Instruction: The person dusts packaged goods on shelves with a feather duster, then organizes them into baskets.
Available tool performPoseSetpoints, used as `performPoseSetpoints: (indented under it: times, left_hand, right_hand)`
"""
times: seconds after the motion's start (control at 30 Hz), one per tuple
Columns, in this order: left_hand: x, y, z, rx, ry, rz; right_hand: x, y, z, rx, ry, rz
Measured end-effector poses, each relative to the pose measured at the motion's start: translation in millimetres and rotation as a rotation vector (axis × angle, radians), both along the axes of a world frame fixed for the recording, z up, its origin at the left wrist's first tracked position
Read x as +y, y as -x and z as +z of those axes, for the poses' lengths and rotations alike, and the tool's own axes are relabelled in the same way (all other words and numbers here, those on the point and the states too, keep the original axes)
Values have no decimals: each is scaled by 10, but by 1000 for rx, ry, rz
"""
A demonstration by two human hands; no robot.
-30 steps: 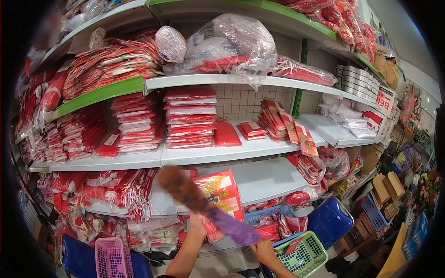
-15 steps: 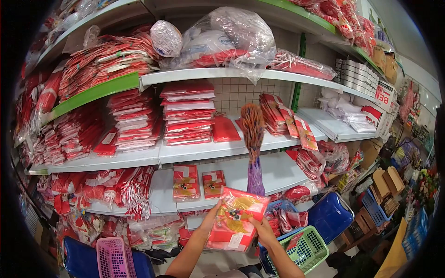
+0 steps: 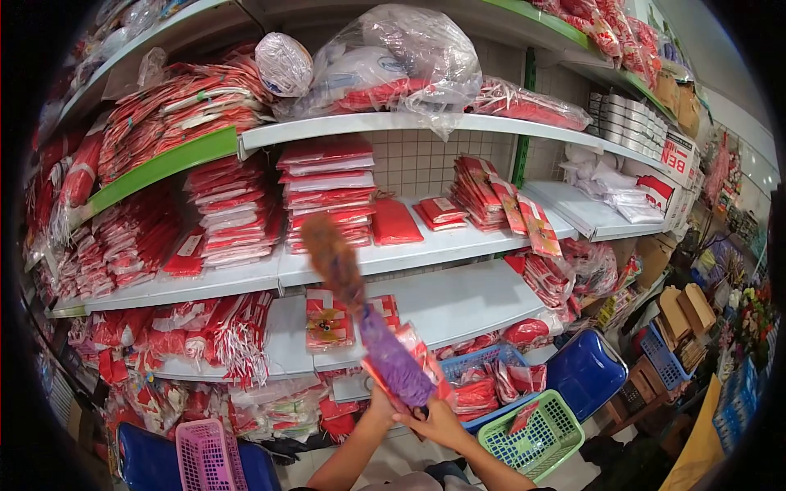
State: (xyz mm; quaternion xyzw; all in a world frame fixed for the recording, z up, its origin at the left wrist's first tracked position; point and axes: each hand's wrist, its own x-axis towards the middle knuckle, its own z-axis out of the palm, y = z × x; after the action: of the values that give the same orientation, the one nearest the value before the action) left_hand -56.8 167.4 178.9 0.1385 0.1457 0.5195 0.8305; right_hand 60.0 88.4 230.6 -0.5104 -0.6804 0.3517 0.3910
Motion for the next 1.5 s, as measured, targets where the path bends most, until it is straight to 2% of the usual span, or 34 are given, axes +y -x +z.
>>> performPoseSetpoints:
  times: [0.03, 0.13, 0.23, 0.33, 0.43, 0.53, 0.6, 0.63, 0.67, 0.7, 0.73, 0.77, 0.83, 0.87, 0.93, 0.97, 1.07, 1.1, 1.13, 1.2, 1.23, 1.3, 1.33, 1.4, 1.43, 1.5]
  left_hand:
    - [190, 121, -266, -123, -103, -25]
    - [272, 304, 103, -203, -195, 6]
    - [289, 405, 410, -199, -242, 34]
    - [262, 421, 591, -174, -256, 24]
    - [175, 362, 911, -130, -287, -47]
    - [109, 216, 1209, -49, -309, -149]
    - [455, 322, 511, -144, -221, -40]
    - [334, 263, 731, -133, -240, -28]
    - [287, 237, 869, -126, -269, -13]
    - [335, 307, 750, -48, -383, 88]
    - [180, 236, 1145, -162, -561, -135]
    - [278, 270, 1078, -411, -513, -256]
    - [389, 366, 1080, 63, -801, -31]
    - [137, 385, 1388, -198, -621, 3]
    - [468, 491, 862, -376, -384, 75]
    - [485, 472, 859, -424, -357, 85]
    - [346, 343, 1210, -274, -453, 28]
    - [323, 320, 1321, -171, -521, -36]
    - [346, 309, 1329, -148, -520, 7]
    - [354, 314, 1292, -96, -508, 96]
    - [575, 370, 911, -245, -325, 36]
    - [579, 307, 918, -202, -352, 63]
    - [667, 267, 835, -179, -316, 93]
    - [719, 293, 778, -181, -350, -21]
    - [743, 307, 748, -180, -368, -78]
    - [713, 139, 981, -173, -349, -76]
  right_hand:
    - [24, -50, -131, -138, -27, 47]
    - [-85, -239, -395, -435, -280, -61]
    - [-115, -432, -562, -428, -118, -234]
    - [-209, -382, -543, -397, -127, -179]
    - [-191, -407, -445, -567, -202, -86]
    - [10, -478, -165, -445, -145, -293]
    - [105, -458, -82, -361, -145, -337]
    - [100, -432, -88, -320, -144, -353]
    - [40, -407, -87, -384, -173, -261]
    - [-69, -376, -81, -451, -203, -164]
    - [-143, -354, -108, -518, -235, -65]
    - [-189, -370, -181, -551, -252, -28]
    - [-206, -440, -265, -534, -171, -160]
    - [-168, -468, -300, -528, -137, -230]
    - [-66, -468, -506, -306, -156, -335]
    - [-49, -455, -588, -193, -164, -384]
    - [-190, -352, -593, -358, -280, -208]
    - [-210, -343, -525, -372, -320, -203]
    - [-158, -385, -520, -348, -253, -258]
    - [-72, -471, -563, -293, -107, -363]
    - [-60, -459, -557, -267, -85, -358]
    - [33, -435, -480, -218, -54, -352]
    - [44, -426, -431, -311, -97, -296]
    - [-22, -402, -259, -495, -170, -181]
    - [4, -435, -148, -555, -131, -222]
    - [212, -554, -153, -368, -123, -316]
